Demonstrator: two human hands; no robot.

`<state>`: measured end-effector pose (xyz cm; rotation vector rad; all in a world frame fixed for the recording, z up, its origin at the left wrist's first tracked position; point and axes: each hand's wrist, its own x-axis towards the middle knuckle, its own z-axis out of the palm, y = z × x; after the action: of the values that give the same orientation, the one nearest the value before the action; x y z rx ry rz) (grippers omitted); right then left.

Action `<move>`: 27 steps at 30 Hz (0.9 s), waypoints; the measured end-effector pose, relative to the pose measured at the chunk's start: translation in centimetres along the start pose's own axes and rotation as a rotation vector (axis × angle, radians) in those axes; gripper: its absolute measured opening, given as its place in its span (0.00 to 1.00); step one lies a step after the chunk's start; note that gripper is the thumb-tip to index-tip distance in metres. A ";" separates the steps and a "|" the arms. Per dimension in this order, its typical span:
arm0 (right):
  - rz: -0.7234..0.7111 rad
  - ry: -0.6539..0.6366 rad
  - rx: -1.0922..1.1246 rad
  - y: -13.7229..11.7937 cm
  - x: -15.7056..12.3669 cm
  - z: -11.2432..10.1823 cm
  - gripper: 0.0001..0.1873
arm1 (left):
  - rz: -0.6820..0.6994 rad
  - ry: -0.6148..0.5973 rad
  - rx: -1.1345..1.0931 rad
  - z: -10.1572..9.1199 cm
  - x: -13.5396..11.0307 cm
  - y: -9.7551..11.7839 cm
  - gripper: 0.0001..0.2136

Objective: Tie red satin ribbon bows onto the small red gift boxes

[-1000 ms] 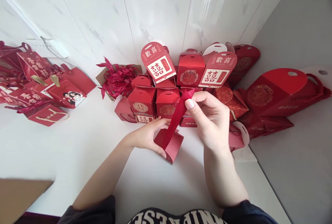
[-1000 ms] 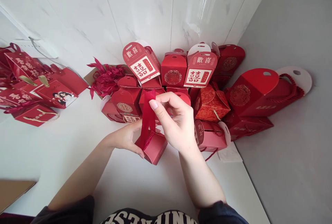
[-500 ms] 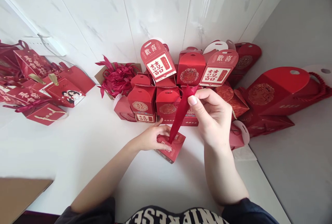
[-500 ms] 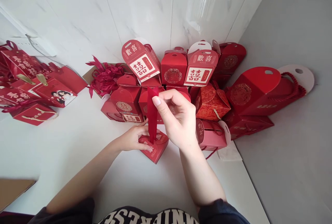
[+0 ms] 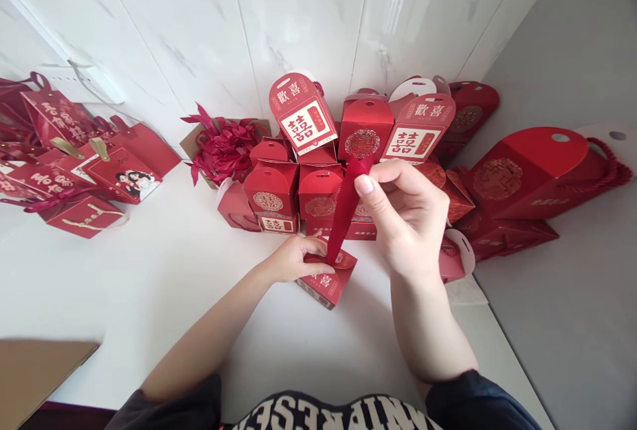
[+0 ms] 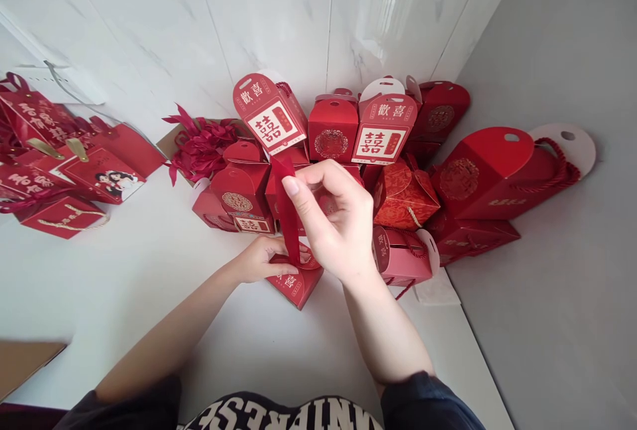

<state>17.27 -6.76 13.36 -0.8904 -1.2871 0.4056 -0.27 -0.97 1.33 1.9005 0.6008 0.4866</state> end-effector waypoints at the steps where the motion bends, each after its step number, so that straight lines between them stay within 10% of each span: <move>1: 0.006 -0.001 0.009 0.1 0.0 -0.1 0.08 | -0.005 0.005 -0.003 0.0 0.0 0.0 0.15; 15: 0.025 -0.051 0.178 1.3 -0.3 0.1 0.07 | 0.021 -0.050 0.030 -1.8 0.3 -0.5 0.10; 27: -0.161 -0.030 0.131 -1.6 -0.8 -0.8 0.08 | 0.048 -0.111 0.240 -5.0 1.4 3.8 0.07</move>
<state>17.48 -8.64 14.03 -0.6679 -1.3338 0.3727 -1.36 2.21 6.84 2.1583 0.5609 0.3490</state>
